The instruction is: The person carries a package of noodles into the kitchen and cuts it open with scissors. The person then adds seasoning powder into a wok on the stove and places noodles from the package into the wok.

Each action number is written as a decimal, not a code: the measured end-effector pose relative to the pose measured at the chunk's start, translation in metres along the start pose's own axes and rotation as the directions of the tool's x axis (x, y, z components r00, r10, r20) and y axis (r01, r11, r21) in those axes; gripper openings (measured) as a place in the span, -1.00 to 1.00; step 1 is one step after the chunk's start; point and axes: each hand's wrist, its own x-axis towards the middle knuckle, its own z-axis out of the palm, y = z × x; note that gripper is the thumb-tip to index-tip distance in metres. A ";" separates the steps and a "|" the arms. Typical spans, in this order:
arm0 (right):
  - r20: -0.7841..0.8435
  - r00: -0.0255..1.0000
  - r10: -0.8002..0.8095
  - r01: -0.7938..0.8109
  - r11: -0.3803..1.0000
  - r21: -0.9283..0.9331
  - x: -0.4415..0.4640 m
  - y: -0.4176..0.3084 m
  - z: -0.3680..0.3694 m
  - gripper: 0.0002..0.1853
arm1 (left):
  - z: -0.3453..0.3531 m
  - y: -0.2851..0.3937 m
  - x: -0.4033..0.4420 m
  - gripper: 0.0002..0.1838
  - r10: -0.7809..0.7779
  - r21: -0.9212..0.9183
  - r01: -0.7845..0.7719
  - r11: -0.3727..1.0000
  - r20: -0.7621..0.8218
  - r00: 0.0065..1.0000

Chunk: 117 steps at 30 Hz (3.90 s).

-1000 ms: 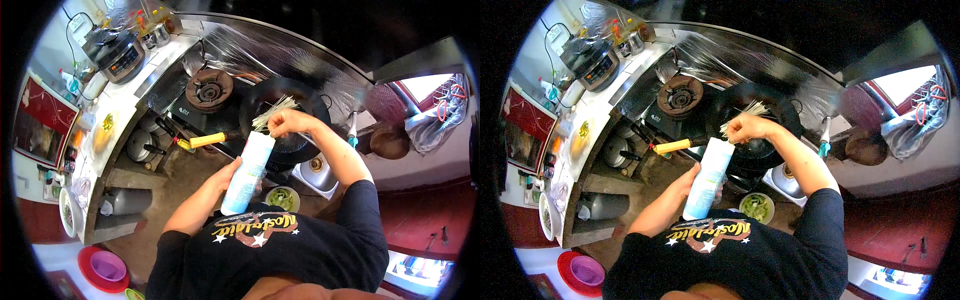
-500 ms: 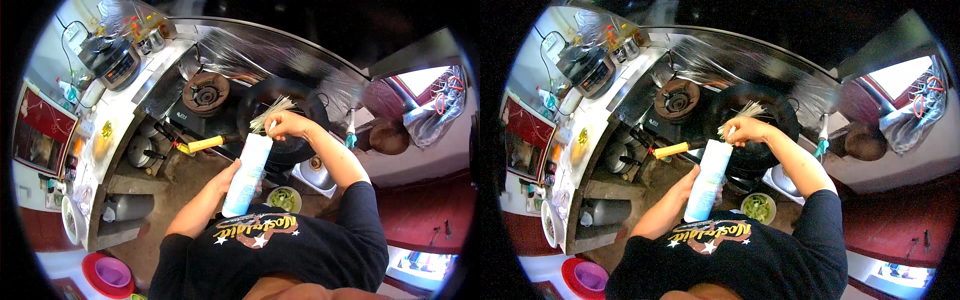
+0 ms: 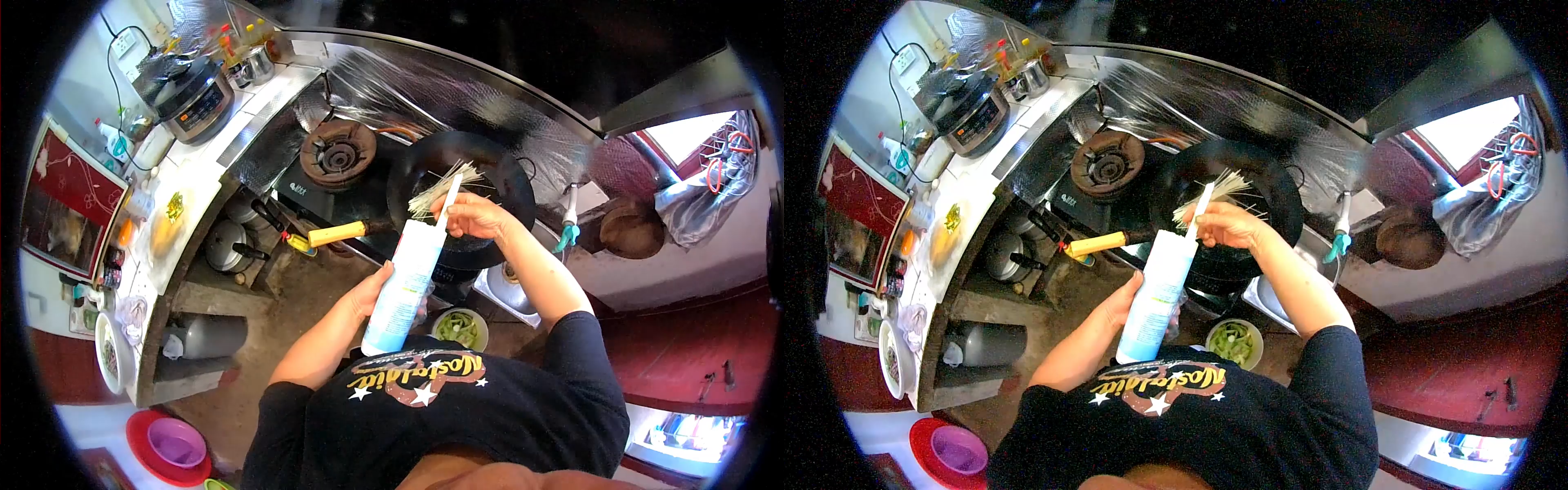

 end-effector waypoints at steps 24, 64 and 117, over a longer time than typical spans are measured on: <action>-0.585 0.704 -0.403 0.437 0.895 -0.091 -0.055 -0.082 -0.144 -0.86 | 0.003 -0.002 -0.016 -0.03 0.031 0.099 -0.022 0.995 -0.088 0.996; -0.381 0.924 -0.038 -0.054 0.972 -0.228 -0.014 -0.001 0.009 -0.70 | -0.013 0.012 -0.013 -0.06 -0.010 0.047 0.010 0.999 0.010 1.000; -0.628 0.442 -0.640 -0.243 0.589 -0.771 -0.024 0.001 -0.073 -0.66 | -0.014 0.010 -0.036 -0.02 0.006 -0.028 -0.010 1.000 -0.151 0.989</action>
